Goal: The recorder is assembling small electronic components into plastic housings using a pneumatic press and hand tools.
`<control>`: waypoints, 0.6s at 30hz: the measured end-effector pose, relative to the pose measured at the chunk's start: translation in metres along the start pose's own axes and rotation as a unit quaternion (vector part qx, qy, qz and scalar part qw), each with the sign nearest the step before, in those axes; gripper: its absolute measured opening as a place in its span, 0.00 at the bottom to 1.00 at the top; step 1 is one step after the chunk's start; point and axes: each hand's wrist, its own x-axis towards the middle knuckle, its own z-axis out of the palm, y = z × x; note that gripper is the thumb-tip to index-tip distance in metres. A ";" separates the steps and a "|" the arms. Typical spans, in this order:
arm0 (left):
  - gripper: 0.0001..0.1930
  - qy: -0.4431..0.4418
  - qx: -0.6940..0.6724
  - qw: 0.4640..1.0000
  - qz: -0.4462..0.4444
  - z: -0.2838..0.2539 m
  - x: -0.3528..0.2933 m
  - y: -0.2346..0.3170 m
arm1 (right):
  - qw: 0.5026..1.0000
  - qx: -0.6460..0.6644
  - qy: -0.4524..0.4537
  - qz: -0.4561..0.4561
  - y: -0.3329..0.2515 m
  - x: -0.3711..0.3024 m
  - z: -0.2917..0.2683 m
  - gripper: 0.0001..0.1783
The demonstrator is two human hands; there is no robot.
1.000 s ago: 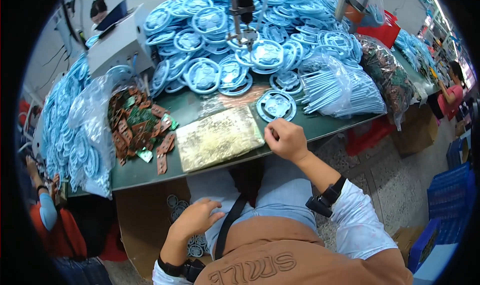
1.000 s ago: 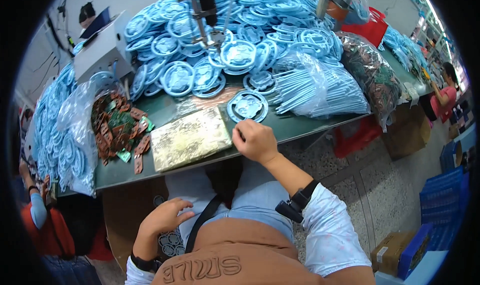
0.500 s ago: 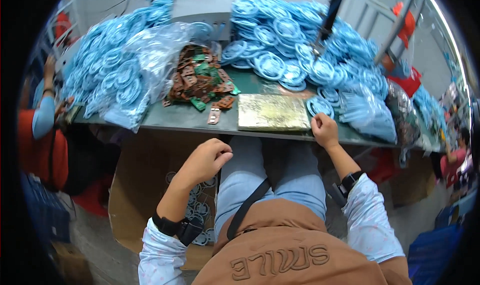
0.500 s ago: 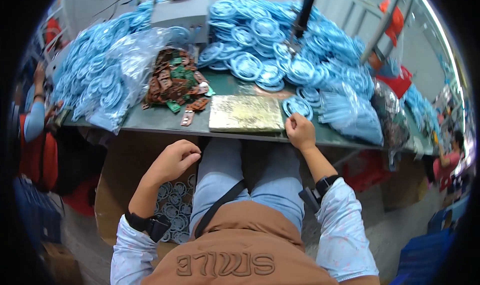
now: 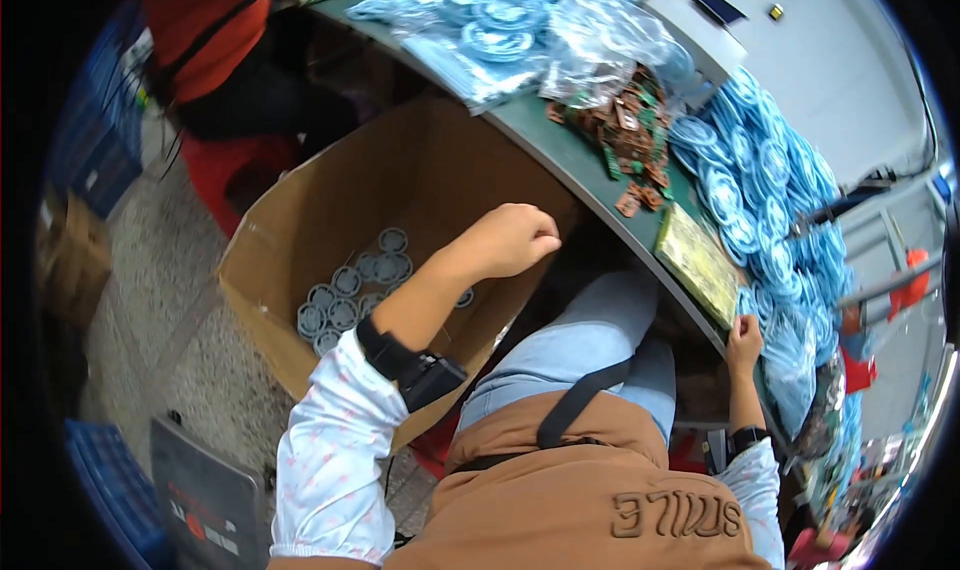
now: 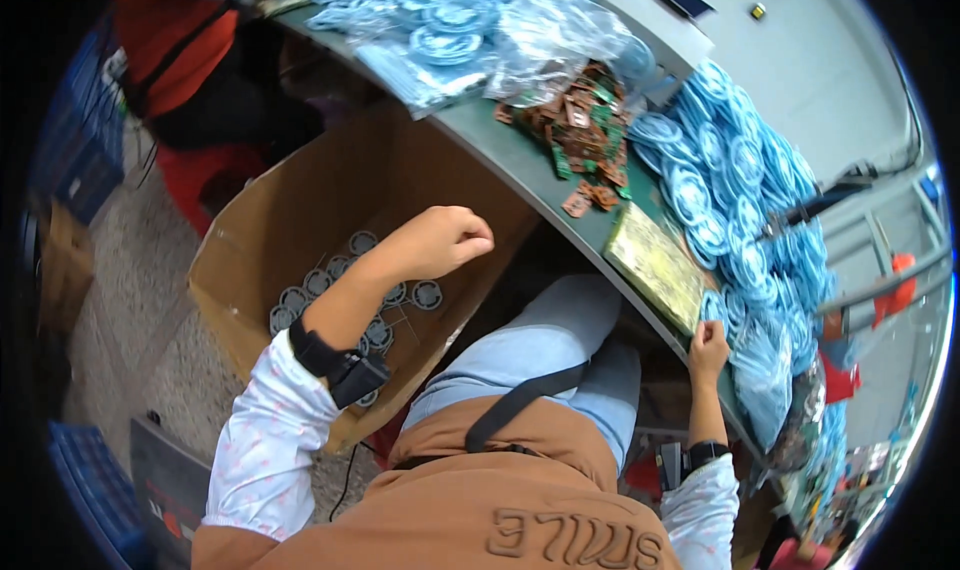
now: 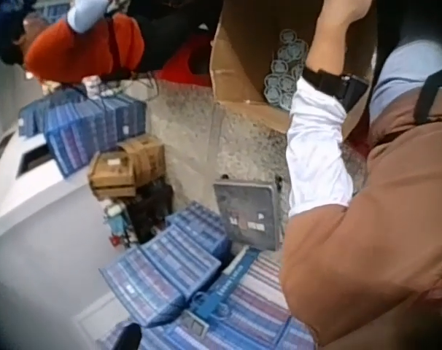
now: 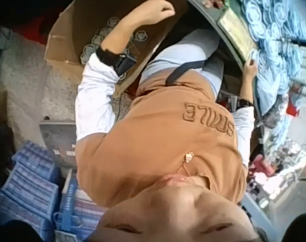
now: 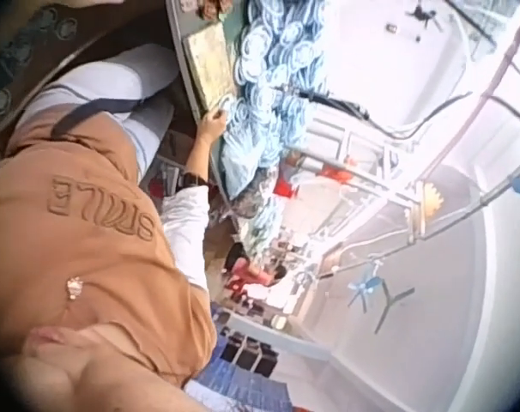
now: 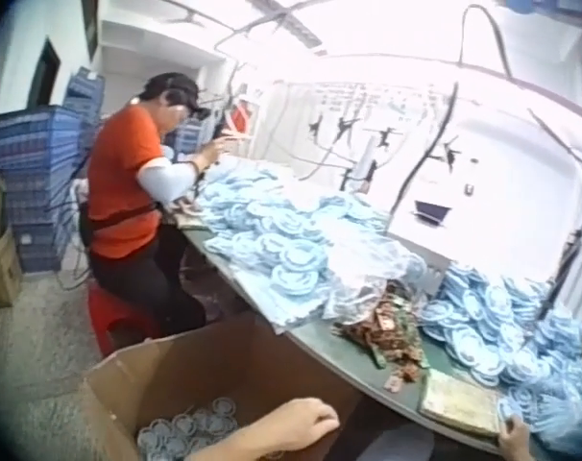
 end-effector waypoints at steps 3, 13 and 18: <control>0.12 0.000 -0.018 1.000 0.018 0.015 0.003 -0.009 | 1.000 0.010 -0.020 -0.011 0.007 0.003 -0.002 0.08; 0.13 -0.060 -0.013 0.998 -0.021 0.021 0.003 0.002 | 1.000 -0.010 -0.022 0.002 0.007 0.002 0.000 0.07; 0.12 -0.089 -0.011 0.996 -0.005 0.038 0.002 0.001 | 1.000 0.006 -0.006 0.012 0.005 -0.005 0.002 0.07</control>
